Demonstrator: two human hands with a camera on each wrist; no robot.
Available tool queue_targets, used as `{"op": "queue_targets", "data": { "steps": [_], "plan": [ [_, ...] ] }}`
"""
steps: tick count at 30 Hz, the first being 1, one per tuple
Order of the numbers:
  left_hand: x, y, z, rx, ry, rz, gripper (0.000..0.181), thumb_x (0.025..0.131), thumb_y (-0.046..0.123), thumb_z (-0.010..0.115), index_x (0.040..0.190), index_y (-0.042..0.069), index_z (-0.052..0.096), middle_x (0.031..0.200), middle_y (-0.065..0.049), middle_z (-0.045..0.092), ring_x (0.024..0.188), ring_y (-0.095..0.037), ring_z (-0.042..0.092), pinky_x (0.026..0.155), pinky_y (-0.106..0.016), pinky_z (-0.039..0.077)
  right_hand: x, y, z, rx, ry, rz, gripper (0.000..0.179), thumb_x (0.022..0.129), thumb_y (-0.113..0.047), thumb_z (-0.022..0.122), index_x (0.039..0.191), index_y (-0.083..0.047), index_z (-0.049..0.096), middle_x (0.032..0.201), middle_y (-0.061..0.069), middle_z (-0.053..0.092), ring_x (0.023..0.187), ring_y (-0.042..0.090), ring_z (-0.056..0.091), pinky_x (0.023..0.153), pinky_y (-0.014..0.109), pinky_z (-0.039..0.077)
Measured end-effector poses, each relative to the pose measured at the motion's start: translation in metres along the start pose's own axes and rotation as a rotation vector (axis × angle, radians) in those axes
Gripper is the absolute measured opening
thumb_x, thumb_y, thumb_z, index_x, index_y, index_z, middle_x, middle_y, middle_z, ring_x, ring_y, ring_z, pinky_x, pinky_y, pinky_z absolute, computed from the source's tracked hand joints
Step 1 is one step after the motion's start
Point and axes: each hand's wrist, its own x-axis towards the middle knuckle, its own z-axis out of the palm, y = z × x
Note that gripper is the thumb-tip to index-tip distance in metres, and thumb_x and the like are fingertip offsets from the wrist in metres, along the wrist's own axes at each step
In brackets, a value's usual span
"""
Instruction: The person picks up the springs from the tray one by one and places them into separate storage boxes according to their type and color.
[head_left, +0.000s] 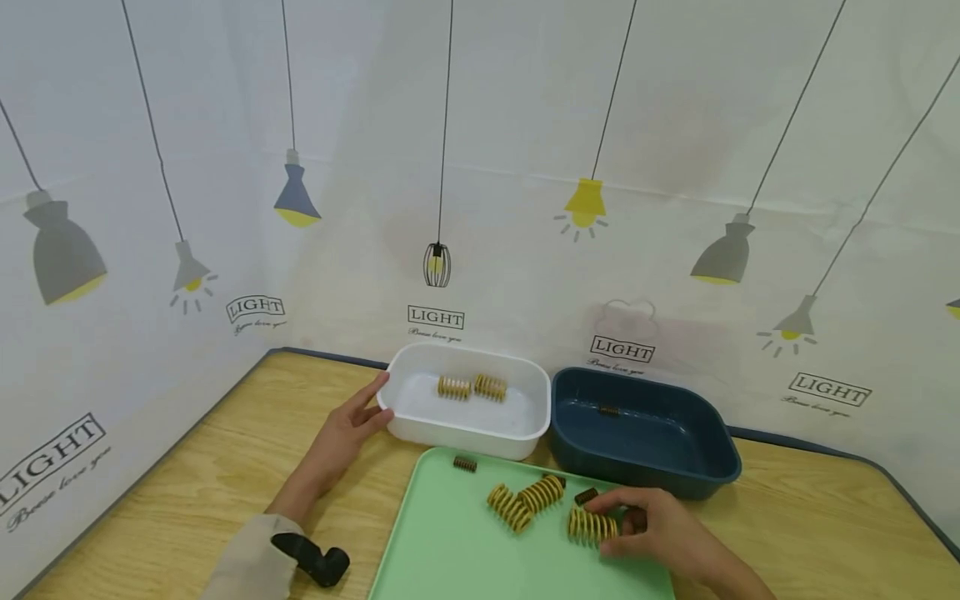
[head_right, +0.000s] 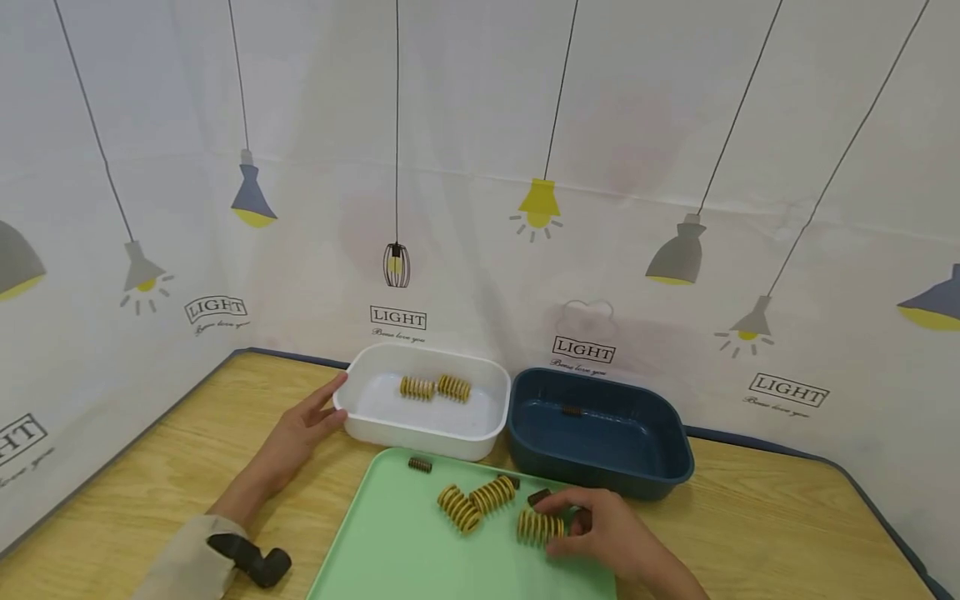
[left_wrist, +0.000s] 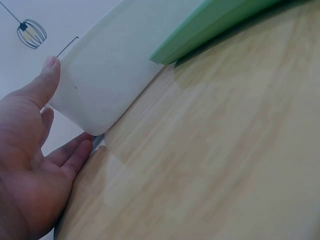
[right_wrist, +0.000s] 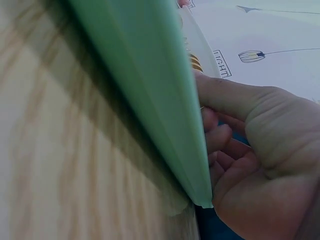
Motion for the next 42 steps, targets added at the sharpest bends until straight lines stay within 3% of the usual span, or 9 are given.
{"op": "queue_targets", "data": {
  "steps": [5, 22, 36, 42],
  "plan": [
    [0.000, 0.001, 0.001, -0.007, 0.006, -0.011, 0.064, 0.094, 0.028, 0.061, 0.151, 0.028, 0.031, 0.156, 0.004, 0.020, 0.132, -0.029, 0.040, 0.107, -0.041, 0.034, 0.000, 0.001, 0.000, 0.003, -0.021, -0.037, 0.048, 0.077, -0.031, 0.081, 0.118, -0.011, 0.066, 0.106, 0.006, 0.062, 0.070, 0.014, 0.054, 0.057, 0.023, 0.046],
    [-0.003, 0.001, 0.000, -0.005, 0.009, -0.004, 0.063, 0.096, 0.025, 0.059, 0.151, 0.025, 0.030, 0.157, 0.001, 0.019, 0.130, -0.030, 0.042, 0.105, -0.038, 0.036, 0.001, 0.001, 0.009, -0.008, -0.027, -0.134, 0.039, 0.080, -0.026, 0.078, 0.115, -0.013, 0.067, 0.110, 0.006, 0.063, 0.075, 0.008, 0.053, 0.062, 0.022, 0.048],
    [-0.001, 0.000, 0.000, -0.024, 0.004, -0.010, 0.065, 0.094, 0.027, 0.061, 0.151, 0.026, 0.030, 0.156, 0.002, 0.020, 0.131, -0.029, 0.041, 0.104, -0.034, 0.037, 0.004, -0.004, 0.013, 0.092, -0.009, -0.021, 0.040, 0.079, -0.024, 0.079, 0.114, -0.008, 0.068, 0.111, 0.008, 0.063, 0.077, 0.014, 0.056, 0.064, 0.024, 0.050],
    [0.000, 0.002, 0.000, -0.017, 0.001, -0.015, 0.064, 0.094, 0.027, 0.061, 0.151, 0.028, 0.030, 0.157, 0.003, 0.020, 0.132, -0.029, 0.040, 0.106, -0.040, 0.035, 0.004, -0.012, 0.008, 0.079, 0.003, -0.055, 0.042, 0.081, -0.026, 0.077, 0.118, -0.010, 0.067, 0.112, 0.008, 0.064, 0.073, 0.013, 0.055, 0.060, 0.027, 0.051]
  ]
}}
